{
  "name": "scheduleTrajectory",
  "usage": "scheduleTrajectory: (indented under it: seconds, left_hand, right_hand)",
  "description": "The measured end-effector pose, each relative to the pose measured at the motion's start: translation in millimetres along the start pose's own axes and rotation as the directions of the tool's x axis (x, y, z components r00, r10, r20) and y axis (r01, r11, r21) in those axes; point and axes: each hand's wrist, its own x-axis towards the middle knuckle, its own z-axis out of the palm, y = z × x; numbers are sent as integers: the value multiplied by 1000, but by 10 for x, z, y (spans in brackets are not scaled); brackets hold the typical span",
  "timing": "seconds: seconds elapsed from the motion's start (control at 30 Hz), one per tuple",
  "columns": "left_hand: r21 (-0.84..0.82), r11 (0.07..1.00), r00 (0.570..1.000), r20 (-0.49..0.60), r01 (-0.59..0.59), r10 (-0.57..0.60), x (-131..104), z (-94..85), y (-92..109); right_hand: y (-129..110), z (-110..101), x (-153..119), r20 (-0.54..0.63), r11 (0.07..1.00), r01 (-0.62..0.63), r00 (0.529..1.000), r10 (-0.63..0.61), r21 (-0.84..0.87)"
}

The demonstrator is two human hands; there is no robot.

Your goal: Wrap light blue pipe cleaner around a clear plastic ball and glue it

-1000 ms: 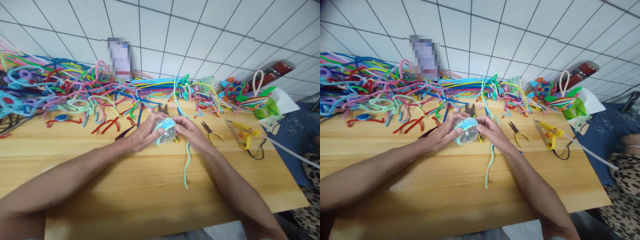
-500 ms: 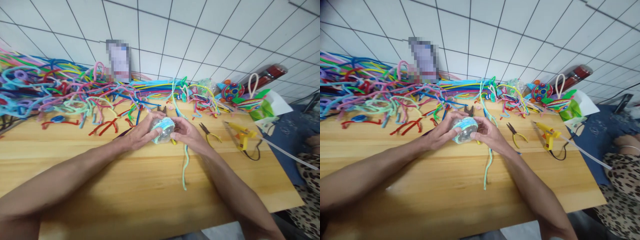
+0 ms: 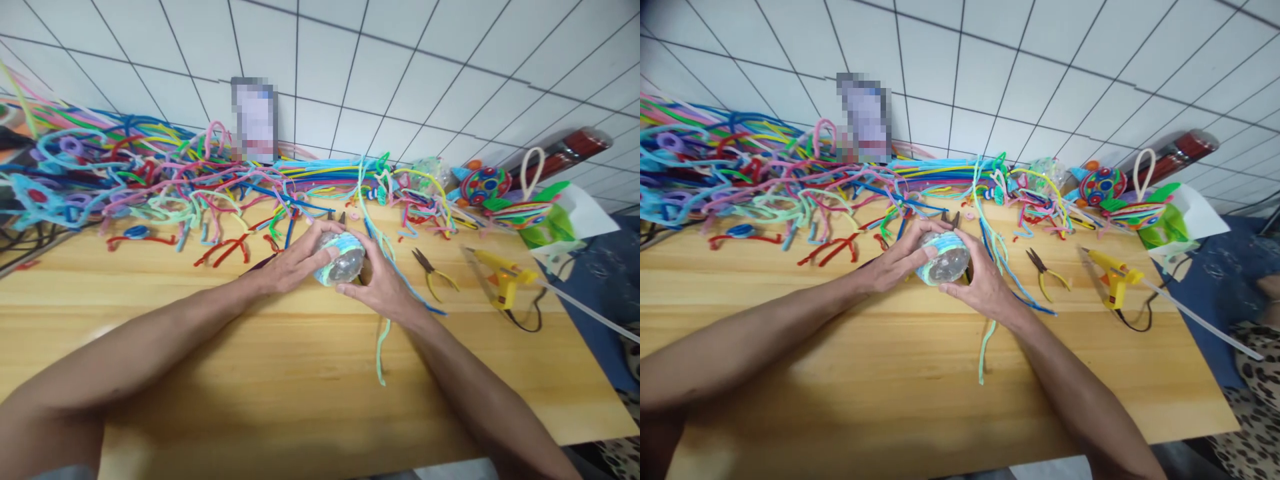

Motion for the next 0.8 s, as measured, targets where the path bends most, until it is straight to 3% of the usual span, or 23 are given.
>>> scheduleTrajectory:
  seconds: [0.4,0.63,0.8]
  left_hand:
    - [30,999,999,16,32,-32,-40,-17,55]
    - [235,953,981,17,-192,193,-112,34,-54]
    - [272,940,976,-14,-205,217,-106,94,-186]
  right_hand:
    - [72,34,-2,-25,1000,-7,1000,8,24]
    - [93,63,-4,-59,1000,4,998,-3,21]
    - [80,12,-11,1,998,19,1000,-19,-65]
